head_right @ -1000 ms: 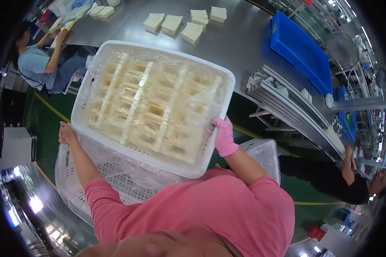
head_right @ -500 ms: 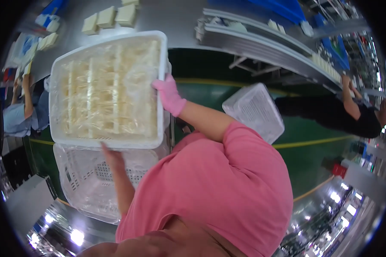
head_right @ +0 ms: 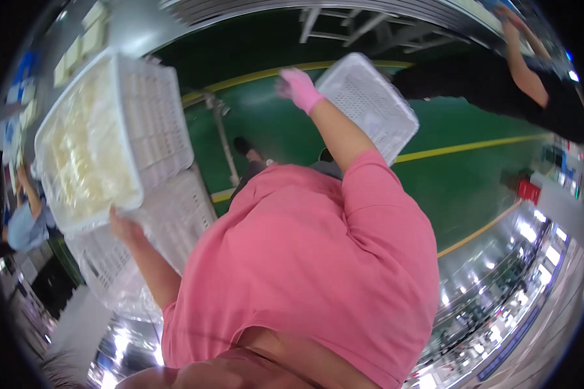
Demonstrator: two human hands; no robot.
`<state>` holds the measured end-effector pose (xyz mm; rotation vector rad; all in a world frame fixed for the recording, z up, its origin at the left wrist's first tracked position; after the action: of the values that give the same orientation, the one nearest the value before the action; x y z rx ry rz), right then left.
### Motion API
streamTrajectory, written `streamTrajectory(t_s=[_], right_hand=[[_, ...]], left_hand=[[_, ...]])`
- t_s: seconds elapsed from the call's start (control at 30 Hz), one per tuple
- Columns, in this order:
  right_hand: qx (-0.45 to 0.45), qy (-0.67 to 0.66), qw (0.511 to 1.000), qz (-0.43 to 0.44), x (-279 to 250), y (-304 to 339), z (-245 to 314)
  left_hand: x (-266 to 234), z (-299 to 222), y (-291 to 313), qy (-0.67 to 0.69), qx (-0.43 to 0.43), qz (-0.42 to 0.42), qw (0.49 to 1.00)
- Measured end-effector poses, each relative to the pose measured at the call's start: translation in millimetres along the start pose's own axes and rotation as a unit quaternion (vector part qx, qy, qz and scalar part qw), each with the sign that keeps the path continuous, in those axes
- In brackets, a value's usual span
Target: The person assembles plastic housing components by hand, taking them from a plastic bin and fitting them together on an assembly tray.
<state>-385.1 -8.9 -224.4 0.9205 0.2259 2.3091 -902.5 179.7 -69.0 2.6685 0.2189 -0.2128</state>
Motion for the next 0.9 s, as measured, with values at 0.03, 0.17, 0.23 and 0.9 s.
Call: streamTrajectory(t_s=[0.03, 0.17, 0.23, 0.9], right_hand=[[-0.037, 0.183, 0.979, -0.086, -64.0, 22.4, -1.5], [-0.118, 0.568, 0.795, -0.175, -363.2, 148.3, -48.2], [0.101, 0.45, 0.773, -0.435, -387.9, 198.2, -46.9], [0.064, 0.168, 0.849, -0.496, -600.2, 256.7, -110.5]], left_hand=[[36.8, -26.2, 40.9, -0.076, 0.075, -0.13, 0.986], [170.7, -35.3, 165.5, -0.287, 0.437, -0.132, 0.842], [200.0, 23.9, 202.6, -0.339, 0.423, 0.011, 0.841], [83.0, 389.9, 189.8, -0.658, -0.072, 0.192, 0.725]])
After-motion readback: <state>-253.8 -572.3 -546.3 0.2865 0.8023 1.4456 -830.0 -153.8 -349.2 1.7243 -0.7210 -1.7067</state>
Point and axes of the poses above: each hand's wrist, its own y-axis away from the middle knuckle, its own x-axis out of the palm, z = x × y, the point moved 2 cm from there along -y, towards the middle knuckle, and after that the axes turned 11 degrees about -x, right-handed, at the moved point
